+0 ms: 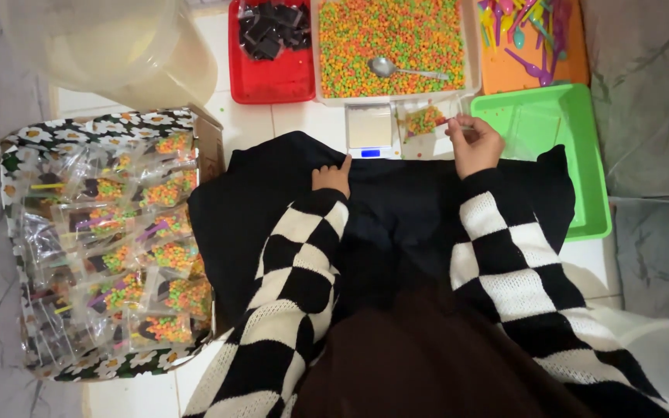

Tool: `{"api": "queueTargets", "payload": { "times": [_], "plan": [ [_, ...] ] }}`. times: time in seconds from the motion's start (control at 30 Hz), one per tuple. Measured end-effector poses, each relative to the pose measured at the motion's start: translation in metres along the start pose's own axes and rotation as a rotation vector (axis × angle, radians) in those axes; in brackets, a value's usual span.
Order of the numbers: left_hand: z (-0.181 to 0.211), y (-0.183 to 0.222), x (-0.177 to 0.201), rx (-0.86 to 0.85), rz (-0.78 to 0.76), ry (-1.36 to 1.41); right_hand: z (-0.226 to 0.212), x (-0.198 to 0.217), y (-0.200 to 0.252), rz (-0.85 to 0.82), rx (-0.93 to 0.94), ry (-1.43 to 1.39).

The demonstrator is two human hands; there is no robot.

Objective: Packaging small quantities of colorful sprinkles into plastic bags and weighing them on a digital scale.

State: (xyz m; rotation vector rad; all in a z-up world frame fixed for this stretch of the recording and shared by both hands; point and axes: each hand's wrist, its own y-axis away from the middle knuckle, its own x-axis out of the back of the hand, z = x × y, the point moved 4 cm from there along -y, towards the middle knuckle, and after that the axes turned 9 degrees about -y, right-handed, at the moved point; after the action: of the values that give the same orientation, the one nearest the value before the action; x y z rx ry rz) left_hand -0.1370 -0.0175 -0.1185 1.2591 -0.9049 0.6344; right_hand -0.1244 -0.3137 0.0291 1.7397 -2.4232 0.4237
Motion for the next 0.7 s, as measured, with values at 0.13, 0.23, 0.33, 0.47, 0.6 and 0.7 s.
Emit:
{"api": "queueTargets", "payload": {
  "times": [0.13, 0.23, 0.33, 0.47, 0.6, 0.7],
  "plan": [
    [0.003, 0.006, 0.010, -0.009, -0.022, -0.005, 0.000, -0.003, -0.002, 0.008, -0.004, -0.023],
    [0.003, 0.003, 0.007, -0.002, -0.011, 0.004, 0.002, -0.005, -0.004, 0.002, 0.007, -0.044],
    [0.004, -0.003, 0.000, -0.013, -0.011, 0.013, 0.004, -0.005, -0.003, 0.004, 0.026, -0.059],
    [0.005, -0.006, -0.005, -0.023, 0.008, -0.030, 0.005, -0.004, -0.004, 0.009, 0.029, -0.076],
    [0.009, 0.001, 0.002, -0.041, 0.012, -0.030, 0.006, -0.004, -0.005, 0.017, 0.033, -0.075],
    [0.006, -0.004, -0.004, -0.035, 0.020, -0.008, 0.010, -0.005, -0.006, 0.017, 0.033, -0.084]
  ]
}}
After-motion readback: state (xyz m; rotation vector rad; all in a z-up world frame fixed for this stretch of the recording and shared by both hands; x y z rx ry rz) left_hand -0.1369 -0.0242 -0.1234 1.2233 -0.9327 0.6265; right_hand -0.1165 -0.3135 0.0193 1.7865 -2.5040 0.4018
